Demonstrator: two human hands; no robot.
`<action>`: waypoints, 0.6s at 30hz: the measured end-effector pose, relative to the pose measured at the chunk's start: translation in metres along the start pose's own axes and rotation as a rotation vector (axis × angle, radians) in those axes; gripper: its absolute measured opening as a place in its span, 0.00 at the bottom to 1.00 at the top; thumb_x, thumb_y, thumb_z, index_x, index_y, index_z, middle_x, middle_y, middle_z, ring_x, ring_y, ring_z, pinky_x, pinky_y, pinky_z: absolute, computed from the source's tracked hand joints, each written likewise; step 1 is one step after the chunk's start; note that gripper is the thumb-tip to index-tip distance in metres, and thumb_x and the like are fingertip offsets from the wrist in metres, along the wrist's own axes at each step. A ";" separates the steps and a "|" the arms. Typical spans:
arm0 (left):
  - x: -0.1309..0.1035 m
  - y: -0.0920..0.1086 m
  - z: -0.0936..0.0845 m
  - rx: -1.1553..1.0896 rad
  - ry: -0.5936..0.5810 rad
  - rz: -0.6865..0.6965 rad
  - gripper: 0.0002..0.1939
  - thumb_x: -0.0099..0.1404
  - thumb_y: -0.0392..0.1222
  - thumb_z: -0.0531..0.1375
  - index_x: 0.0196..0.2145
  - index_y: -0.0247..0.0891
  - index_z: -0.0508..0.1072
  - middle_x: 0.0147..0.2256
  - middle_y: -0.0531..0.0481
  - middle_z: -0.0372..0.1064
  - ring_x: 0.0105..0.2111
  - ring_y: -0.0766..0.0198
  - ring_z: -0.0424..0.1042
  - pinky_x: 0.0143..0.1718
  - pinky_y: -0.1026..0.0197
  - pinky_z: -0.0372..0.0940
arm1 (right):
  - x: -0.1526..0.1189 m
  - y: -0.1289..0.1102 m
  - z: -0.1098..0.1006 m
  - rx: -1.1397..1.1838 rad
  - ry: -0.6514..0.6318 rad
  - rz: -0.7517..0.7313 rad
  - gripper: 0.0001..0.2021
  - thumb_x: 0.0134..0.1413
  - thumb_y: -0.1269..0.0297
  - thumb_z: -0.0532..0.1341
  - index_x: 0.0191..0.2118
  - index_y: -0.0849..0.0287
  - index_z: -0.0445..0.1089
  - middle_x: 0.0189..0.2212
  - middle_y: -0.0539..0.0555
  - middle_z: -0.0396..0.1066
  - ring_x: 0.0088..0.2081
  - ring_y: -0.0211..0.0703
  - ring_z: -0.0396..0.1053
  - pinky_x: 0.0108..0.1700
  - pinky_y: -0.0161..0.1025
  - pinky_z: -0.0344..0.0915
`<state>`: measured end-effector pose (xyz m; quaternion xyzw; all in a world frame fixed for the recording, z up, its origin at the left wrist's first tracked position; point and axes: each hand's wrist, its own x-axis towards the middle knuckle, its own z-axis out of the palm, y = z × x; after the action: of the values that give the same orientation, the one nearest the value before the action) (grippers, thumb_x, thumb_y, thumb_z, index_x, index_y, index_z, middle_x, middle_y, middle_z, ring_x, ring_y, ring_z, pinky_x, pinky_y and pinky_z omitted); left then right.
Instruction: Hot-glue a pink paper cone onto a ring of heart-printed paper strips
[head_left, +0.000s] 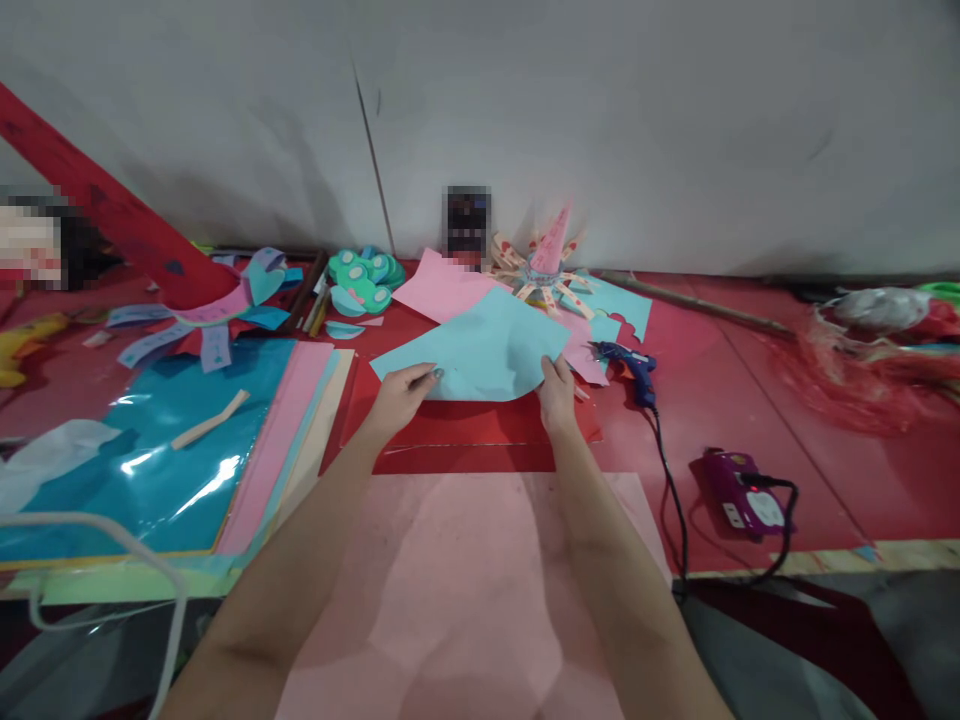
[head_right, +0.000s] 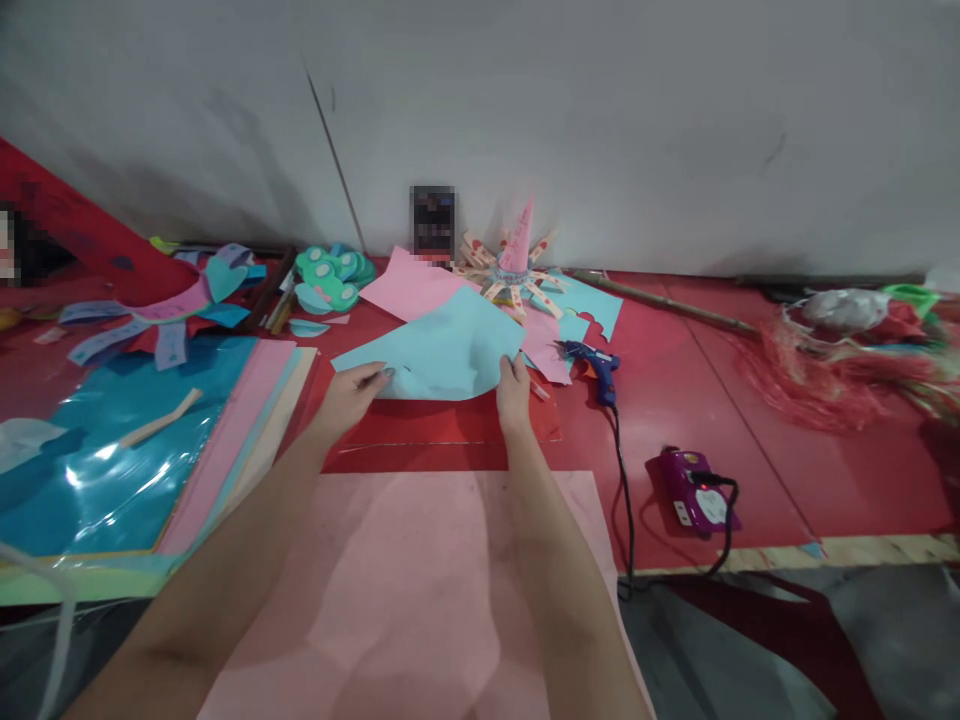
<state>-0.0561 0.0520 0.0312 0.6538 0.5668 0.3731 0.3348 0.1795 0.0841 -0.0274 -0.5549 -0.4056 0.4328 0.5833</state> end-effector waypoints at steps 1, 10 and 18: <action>0.000 0.000 0.001 0.003 -0.032 0.010 0.18 0.58 0.53 0.52 0.30 0.36 0.74 0.27 0.51 0.68 0.32 0.63 0.65 0.34 0.65 0.61 | 0.000 0.000 0.001 -0.016 0.015 -0.011 0.24 0.49 0.52 0.51 0.51 0.57 0.61 0.50 0.54 0.65 0.52 0.43 0.62 0.52 0.46 0.62; -0.001 -0.006 0.009 -0.024 -0.048 -0.058 0.15 0.54 0.53 0.57 0.27 0.36 0.72 0.22 0.55 0.65 0.24 0.68 0.62 0.28 0.68 0.59 | -0.033 -0.038 0.017 -0.268 -0.183 -0.440 0.21 0.57 0.63 0.47 0.55 0.53 0.62 0.57 0.50 0.58 0.60 0.39 0.53 0.63 0.45 0.47; 0.002 -0.015 0.008 -0.090 0.007 -0.097 0.15 0.55 0.51 0.56 0.25 0.35 0.72 0.23 0.53 0.67 0.27 0.66 0.64 0.28 0.66 0.60 | -0.044 -0.042 0.022 -0.533 -0.493 -0.768 0.25 0.56 0.76 0.42 0.49 0.45 0.68 0.61 0.41 0.48 0.64 0.38 0.43 0.64 0.49 0.47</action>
<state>-0.0565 0.0562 0.0146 0.6084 0.5816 0.3838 0.3798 0.1475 0.0480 0.0159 -0.3772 -0.8007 0.1874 0.4259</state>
